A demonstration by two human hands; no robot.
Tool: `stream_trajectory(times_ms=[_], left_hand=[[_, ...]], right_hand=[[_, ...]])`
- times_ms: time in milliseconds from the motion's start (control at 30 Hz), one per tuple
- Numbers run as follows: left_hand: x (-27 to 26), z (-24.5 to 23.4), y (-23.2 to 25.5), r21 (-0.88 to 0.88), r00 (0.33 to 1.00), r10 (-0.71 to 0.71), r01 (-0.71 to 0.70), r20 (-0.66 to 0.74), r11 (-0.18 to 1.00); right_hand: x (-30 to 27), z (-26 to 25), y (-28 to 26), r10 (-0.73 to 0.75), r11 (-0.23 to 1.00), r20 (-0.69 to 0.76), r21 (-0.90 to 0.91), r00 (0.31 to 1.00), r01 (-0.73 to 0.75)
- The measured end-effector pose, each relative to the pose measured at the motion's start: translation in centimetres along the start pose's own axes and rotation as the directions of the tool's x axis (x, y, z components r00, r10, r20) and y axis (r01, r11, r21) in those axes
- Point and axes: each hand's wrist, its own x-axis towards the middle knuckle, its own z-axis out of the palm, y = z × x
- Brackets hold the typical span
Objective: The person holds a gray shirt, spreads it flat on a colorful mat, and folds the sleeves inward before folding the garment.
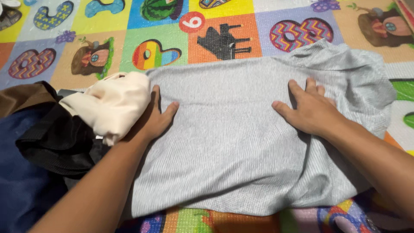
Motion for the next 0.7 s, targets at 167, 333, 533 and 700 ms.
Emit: stream_trajectory(times_ms=[167, 333, 533, 700], left_hand=[[4.2, 0.1, -0.9, 0.011, 0.999, -0.018, 0.018, 0.040, 1.000], [8.1, -1.0, -2.6, -0.209, 0.979, -0.096, 0.134, 0.180, 0.969], [6.1, -5.0, -4.5, -0.584, 0.976, -0.039, -0.097, -0.216, 0.806], [-2.3, -8.8, -4.8, -0.102, 0.962, 0.027, -0.056, -0.271, 0.993]], right_hand=[[5.4, 0.7, 1.2, -0.053, 0.998, -0.042, -0.043, 0.998, 0.051], [10.6, -0.2, 1.4, -0.041, 0.992, 0.008, -0.120, 0.999, 0.042], [10.7, -2.1, -0.2, -0.004, 0.987, 0.027, -0.161, 1.000, 0.008], [3.8, -3.2, -3.3, -0.158, 0.986, -0.014, 0.048, 0.987, 0.158]])
